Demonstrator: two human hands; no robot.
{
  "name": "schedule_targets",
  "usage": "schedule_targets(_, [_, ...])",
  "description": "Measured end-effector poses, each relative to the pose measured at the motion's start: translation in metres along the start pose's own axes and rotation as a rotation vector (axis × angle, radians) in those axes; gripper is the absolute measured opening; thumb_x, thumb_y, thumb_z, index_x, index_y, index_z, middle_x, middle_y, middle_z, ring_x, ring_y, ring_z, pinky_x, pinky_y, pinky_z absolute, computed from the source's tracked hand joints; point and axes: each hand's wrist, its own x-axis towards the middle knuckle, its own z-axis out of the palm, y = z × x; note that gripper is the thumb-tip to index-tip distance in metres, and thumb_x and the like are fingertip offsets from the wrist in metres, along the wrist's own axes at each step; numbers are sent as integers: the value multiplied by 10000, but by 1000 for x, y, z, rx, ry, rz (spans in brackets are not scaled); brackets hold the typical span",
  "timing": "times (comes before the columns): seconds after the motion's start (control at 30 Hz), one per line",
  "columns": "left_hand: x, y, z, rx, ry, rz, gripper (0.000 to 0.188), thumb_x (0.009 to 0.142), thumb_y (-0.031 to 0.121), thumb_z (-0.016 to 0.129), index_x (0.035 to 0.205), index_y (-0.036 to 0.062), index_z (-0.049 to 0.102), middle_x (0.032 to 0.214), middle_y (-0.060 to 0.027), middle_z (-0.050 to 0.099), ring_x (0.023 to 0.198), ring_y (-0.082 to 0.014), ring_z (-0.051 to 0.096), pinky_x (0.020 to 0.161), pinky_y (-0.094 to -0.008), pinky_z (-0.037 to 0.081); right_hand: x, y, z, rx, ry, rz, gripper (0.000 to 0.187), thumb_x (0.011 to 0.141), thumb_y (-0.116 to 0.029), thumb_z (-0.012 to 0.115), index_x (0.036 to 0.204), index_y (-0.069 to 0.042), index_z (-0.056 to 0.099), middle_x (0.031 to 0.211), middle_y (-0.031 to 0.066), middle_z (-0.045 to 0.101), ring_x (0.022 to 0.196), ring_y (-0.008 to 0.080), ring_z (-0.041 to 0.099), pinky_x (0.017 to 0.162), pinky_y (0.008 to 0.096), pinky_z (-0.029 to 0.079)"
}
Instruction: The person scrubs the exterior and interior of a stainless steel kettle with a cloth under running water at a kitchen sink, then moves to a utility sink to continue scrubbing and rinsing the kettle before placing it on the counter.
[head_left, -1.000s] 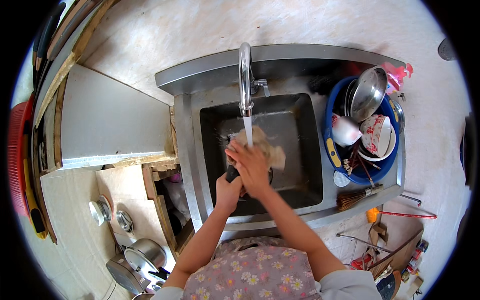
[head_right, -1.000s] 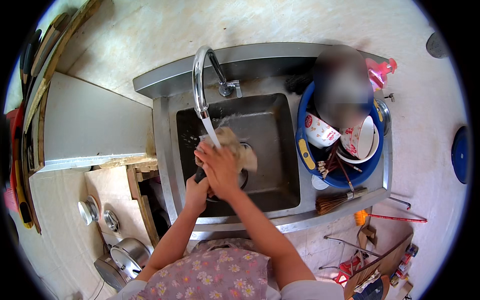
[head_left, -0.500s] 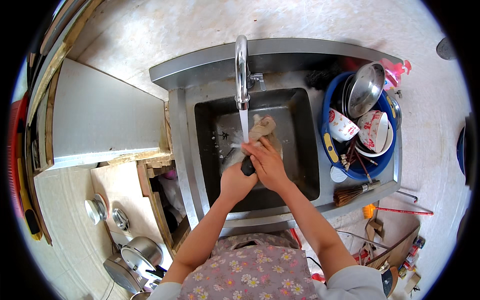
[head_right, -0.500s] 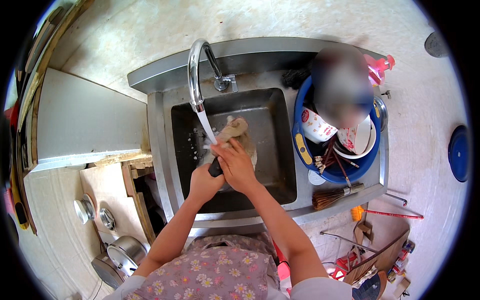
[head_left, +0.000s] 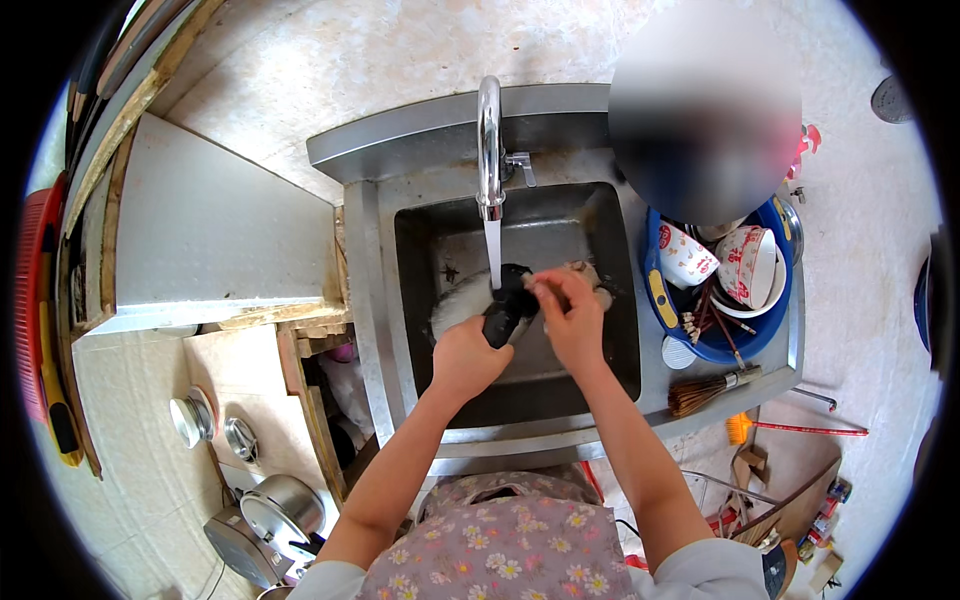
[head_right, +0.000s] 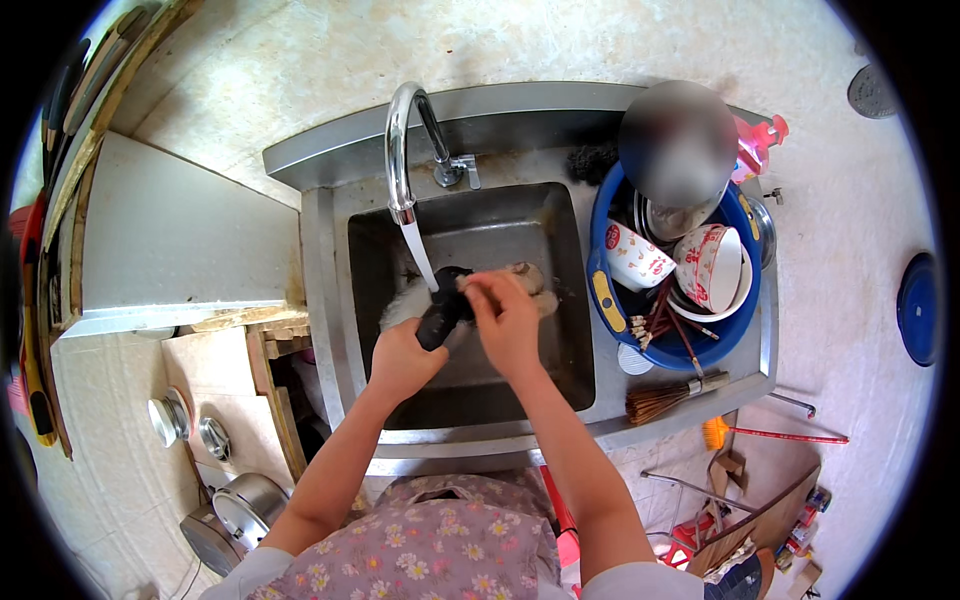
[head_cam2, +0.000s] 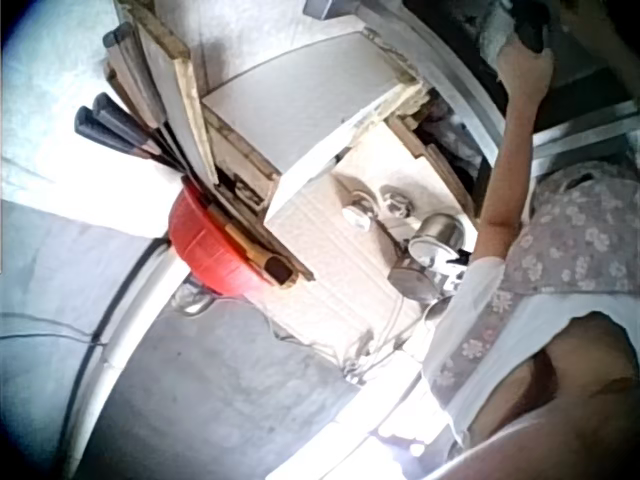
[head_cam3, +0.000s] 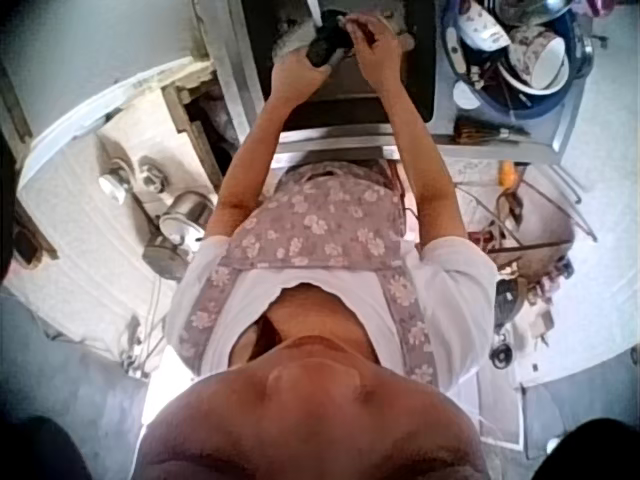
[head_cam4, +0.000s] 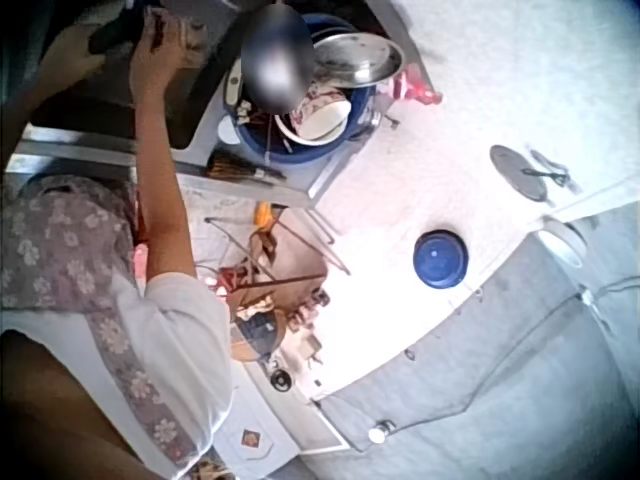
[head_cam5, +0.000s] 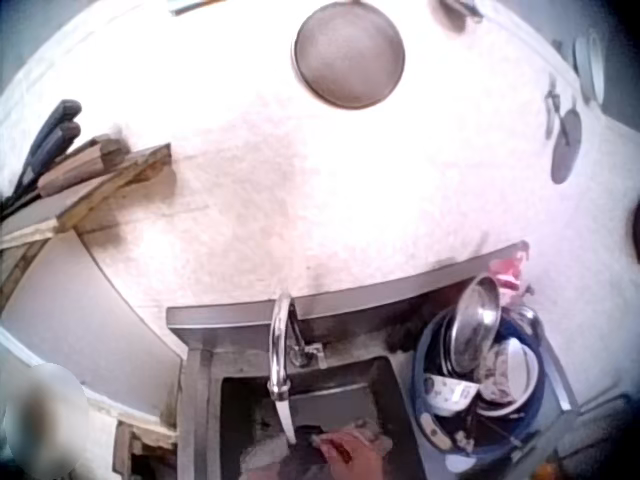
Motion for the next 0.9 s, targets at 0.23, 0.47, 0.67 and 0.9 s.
schedule_targets(0.23, [-10,17,-3,223,-75,68,284,650,236,653,809,5,614,755,-190,639,762,-358,627,693,-426,500,-2,4,-6,-39,-117,47,139,820,-22,626,958,-25,623,950,99,593,819,185,615,697,271,485])
schedule_targets(0.47, [-18,10,12,320,-115,133,299,635,254,664,791,4,617,720,-195,630,732,-361,625,679,-429,500,3,21,-25,-137,-493,-122,98,727,-35,670,823,-24,655,829,97,647,824,250,614,743,339,486])
schedule_targets(0.67, [-22,14,22,280,-124,122,300,628,260,668,778,5,623,704,-199,625,718,-366,622,672,-434,497,-10,4,-33,-84,-563,-232,82,705,-42,665,786,-33,654,812,81,649,804,272,603,735,347,475])
schedule_targets(0.9, [-23,19,23,243,-145,128,290,618,247,660,773,5,626,696,-205,618,724,-367,616,679,-437,492,-13,8,-45,-141,-531,-345,97,709,-57,668,803,-49,648,819,64,643,801,255,602,733,353,473])
